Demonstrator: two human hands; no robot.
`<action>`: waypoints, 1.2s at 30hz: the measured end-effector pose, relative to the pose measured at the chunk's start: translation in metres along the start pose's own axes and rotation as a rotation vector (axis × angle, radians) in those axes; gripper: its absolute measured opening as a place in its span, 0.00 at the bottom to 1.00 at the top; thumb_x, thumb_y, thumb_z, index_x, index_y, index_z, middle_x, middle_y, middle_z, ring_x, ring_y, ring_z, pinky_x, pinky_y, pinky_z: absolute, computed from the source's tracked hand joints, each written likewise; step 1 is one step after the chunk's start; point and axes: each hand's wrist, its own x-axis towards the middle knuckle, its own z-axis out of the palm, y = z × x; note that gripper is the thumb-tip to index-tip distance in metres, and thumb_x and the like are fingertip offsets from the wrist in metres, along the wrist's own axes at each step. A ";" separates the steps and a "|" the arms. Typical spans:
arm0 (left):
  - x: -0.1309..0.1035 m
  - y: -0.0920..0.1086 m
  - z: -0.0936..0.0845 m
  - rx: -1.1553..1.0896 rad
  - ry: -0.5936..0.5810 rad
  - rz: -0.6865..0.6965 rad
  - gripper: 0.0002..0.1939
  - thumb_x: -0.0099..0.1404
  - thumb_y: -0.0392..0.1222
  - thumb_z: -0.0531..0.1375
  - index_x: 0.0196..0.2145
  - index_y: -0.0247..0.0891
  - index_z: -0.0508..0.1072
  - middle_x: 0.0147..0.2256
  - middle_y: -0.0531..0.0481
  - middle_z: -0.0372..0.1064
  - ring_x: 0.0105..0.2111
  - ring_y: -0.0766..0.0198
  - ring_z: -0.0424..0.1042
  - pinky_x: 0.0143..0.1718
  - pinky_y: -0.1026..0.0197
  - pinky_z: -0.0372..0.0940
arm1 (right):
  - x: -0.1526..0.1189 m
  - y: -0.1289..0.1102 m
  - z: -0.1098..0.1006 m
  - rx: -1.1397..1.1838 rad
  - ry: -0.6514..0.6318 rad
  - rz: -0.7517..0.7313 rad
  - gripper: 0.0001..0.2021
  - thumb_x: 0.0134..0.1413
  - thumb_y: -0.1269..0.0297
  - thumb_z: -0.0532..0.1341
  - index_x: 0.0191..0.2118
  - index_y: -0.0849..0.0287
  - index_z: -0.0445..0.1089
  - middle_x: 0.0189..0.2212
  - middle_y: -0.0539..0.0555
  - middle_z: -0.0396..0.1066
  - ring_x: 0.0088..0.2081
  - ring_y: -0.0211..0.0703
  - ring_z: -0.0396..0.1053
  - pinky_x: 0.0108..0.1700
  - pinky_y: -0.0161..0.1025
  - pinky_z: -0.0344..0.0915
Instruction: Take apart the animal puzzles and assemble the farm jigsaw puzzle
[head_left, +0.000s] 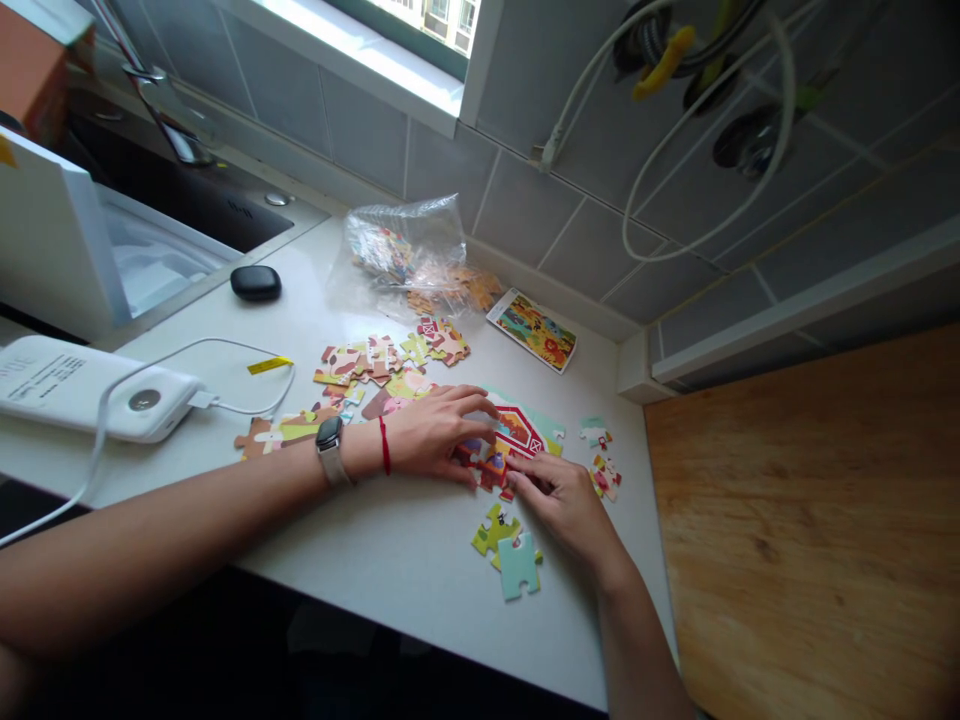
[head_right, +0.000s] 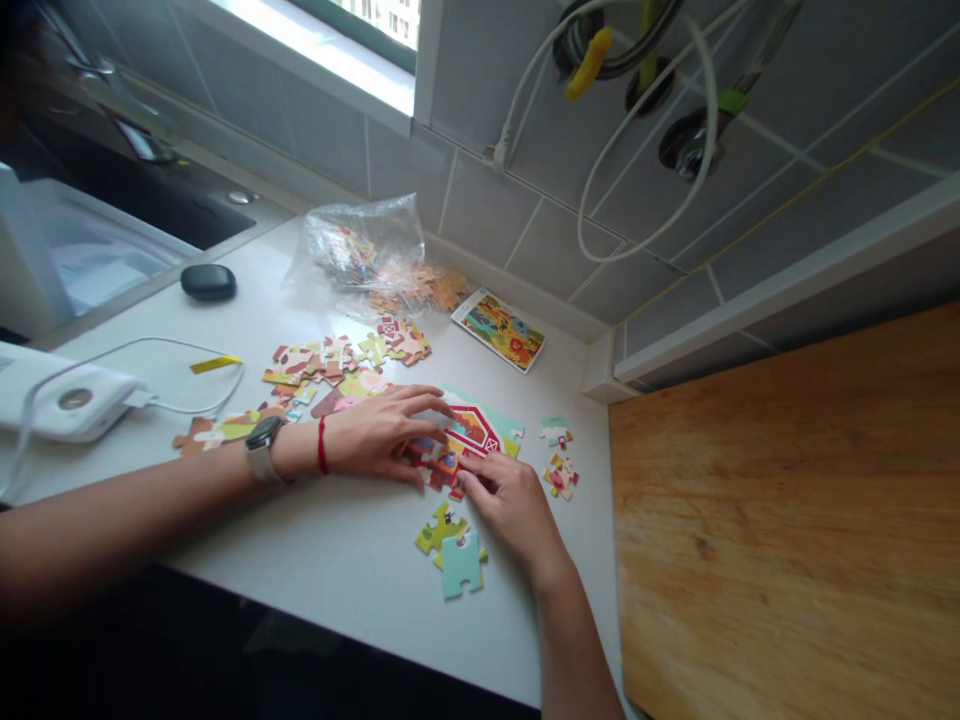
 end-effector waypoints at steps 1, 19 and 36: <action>0.000 -0.004 -0.002 -0.003 -0.009 -0.008 0.27 0.61 0.60 0.70 0.51 0.43 0.77 0.59 0.39 0.69 0.63 0.38 0.63 0.61 0.37 0.64 | 0.000 0.000 0.000 0.001 0.000 0.006 0.12 0.65 0.61 0.64 0.50 0.50 0.82 0.41 0.53 0.82 0.39 0.45 0.77 0.43 0.39 0.71; 0.000 -0.009 -0.009 -0.071 -0.059 -0.036 0.21 0.54 0.48 0.75 0.43 0.40 0.79 0.65 0.37 0.63 0.69 0.34 0.55 0.66 0.34 0.59 | 0.000 -0.004 0.000 0.000 0.019 0.018 0.11 0.65 0.60 0.64 0.49 0.51 0.82 0.45 0.54 0.83 0.44 0.47 0.79 0.49 0.42 0.72; 0.000 -0.002 -0.006 -0.089 -0.055 -0.027 0.22 0.53 0.51 0.76 0.42 0.40 0.78 0.66 0.37 0.62 0.69 0.33 0.56 0.64 0.32 0.60 | 0.000 -0.005 0.000 0.000 0.024 0.017 0.12 0.66 0.61 0.63 0.50 0.51 0.82 0.45 0.53 0.83 0.43 0.46 0.79 0.46 0.41 0.73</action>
